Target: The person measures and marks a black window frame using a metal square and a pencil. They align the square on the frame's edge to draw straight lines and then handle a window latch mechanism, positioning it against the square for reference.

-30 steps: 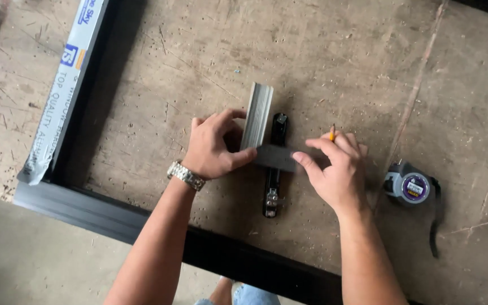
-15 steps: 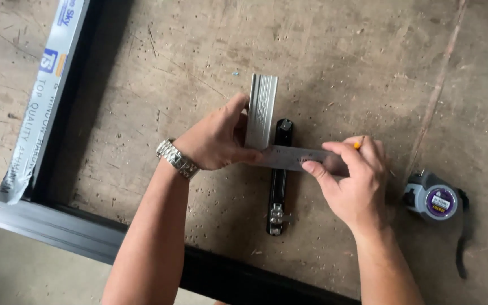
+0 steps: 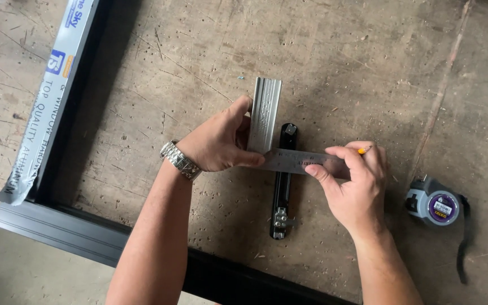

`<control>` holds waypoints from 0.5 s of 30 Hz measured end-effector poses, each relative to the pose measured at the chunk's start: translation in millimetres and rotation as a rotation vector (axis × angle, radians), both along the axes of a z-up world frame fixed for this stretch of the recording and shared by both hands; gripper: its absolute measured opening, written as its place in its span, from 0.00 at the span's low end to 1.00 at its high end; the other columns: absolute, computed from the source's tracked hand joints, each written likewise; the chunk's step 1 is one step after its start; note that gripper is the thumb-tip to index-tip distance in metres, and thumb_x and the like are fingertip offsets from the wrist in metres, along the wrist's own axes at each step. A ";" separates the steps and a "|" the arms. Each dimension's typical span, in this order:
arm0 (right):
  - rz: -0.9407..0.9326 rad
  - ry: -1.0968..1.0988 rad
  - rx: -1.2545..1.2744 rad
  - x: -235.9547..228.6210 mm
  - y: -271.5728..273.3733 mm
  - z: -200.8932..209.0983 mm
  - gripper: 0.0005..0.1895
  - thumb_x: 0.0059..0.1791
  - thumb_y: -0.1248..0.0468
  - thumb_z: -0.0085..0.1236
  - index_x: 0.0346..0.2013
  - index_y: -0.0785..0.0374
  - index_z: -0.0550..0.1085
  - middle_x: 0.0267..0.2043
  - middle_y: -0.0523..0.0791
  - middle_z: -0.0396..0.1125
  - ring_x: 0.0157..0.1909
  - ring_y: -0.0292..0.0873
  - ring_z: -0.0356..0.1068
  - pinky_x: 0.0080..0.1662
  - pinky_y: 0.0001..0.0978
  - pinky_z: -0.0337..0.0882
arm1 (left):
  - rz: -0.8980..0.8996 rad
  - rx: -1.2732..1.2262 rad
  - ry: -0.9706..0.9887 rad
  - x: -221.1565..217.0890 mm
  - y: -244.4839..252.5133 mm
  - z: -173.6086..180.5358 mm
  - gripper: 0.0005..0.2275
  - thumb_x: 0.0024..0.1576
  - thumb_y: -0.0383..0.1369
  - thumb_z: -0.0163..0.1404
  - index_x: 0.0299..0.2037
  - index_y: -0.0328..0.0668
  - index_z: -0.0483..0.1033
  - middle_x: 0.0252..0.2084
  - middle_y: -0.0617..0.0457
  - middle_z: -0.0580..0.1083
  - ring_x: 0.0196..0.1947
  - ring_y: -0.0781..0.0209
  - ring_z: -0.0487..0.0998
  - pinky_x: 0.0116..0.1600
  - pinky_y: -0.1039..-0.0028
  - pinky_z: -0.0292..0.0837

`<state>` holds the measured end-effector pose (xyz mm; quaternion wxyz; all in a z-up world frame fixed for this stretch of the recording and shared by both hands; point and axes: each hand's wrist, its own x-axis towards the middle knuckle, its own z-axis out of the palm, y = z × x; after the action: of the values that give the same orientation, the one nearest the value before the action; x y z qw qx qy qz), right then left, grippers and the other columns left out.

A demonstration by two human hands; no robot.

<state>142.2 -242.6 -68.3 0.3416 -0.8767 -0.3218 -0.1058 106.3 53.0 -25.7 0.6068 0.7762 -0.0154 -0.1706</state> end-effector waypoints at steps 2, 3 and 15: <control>-0.005 -0.005 0.002 0.7 0.9 1.2 0.22 0.47 0.48 0.72 0.41 0.61 0.77 0.41 0.47 0.62 0.47 0.55 0.65 0.55 0.47 0.64 | -0.003 -0.004 0.004 1.2 0.6 -3.2 0.32 0.46 0.29 0.69 0.53 0.33 0.58 0.44 0.31 0.76 0.44 0.34 0.83 0.46 0.50 0.83; -0.009 0.000 0.001 0.3 1.3 2.1 0.22 0.47 0.48 0.72 0.41 0.61 0.77 0.41 0.47 0.62 0.47 0.55 0.65 0.55 0.47 0.64 | -0.001 -0.010 0.021 0.4 0.9 -8.0 0.31 0.46 0.29 0.69 0.53 0.33 0.59 0.44 0.31 0.76 0.44 0.34 0.83 0.46 0.51 0.83; -0.015 -0.003 -0.008 1.0 -0.3 2.5 0.21 0.47 0.48 0.72 0.40 0.60 0.77 0.41 0.48 0.63 0.46 0.57 0.66 0.54 0.48 0.65 | 0.022 0.018 0.012 1.4 -7.0 12.7 0.32 0.44 0.31 0.71 0.52 0.34 0.61 0.45 0.31 0.78 0.45 0.34 0.83 0.49 0.50 0.82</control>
<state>143.2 -242.9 -65.8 0.3370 -0.8802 -0.3161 -0.1084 107.7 46.0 -13.1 0.6019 0.7806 -0.0019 -0.1686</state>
